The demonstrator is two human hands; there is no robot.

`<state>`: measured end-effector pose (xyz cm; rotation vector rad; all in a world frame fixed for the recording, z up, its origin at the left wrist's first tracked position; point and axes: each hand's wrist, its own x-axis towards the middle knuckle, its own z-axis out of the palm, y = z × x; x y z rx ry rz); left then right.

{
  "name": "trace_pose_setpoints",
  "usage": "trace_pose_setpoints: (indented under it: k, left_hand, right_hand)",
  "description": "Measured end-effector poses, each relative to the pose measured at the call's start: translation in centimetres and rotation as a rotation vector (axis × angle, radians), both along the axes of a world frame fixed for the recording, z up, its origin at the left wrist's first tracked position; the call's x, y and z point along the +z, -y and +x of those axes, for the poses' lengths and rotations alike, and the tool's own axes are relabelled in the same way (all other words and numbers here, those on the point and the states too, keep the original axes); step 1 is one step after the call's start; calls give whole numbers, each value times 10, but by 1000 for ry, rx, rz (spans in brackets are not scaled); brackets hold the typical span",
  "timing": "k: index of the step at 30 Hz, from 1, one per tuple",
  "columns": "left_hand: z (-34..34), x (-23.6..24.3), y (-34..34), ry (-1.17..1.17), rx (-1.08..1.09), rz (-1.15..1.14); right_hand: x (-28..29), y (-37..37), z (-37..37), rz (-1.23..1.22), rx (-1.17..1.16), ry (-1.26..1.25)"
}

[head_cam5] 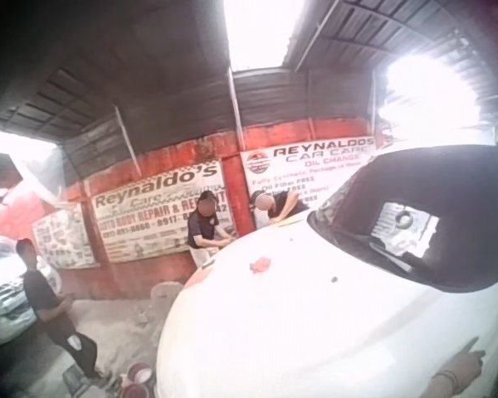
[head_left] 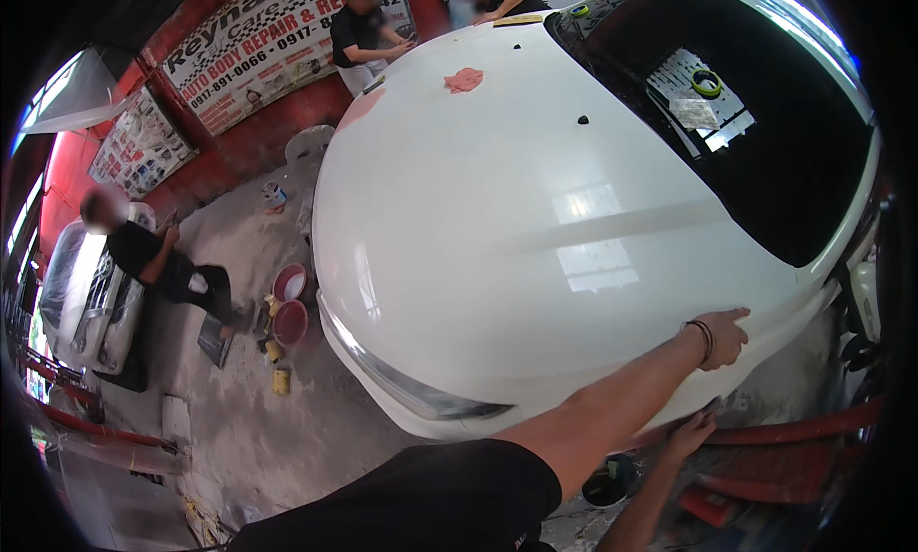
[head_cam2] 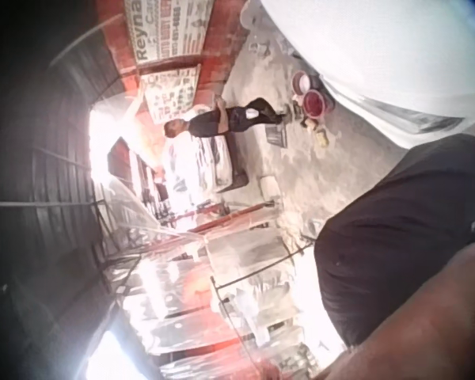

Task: The person sands a pinkish spot on the front fender of a white car using a sanding block. They repeatedly dip the block into a bucket of water and continue sanding the area above the wheel arch.

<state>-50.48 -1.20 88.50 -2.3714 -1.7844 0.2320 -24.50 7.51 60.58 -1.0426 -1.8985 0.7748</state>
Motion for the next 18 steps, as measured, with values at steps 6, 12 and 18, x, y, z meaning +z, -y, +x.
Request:
trace_pose_setpoints:
  k: [6,12,18]
  left_hand:
    - [-2,-15,-5,-73,-9,33]
    - [12,-16,-12,-32,2,74]
    - [27,5,-37,72,-51,132]
  right_hand:
    - [2,-4,7,15,105,211]
    - [10,113,41,406,169,151]
    - [-28,-161,45,-202,169,-304]
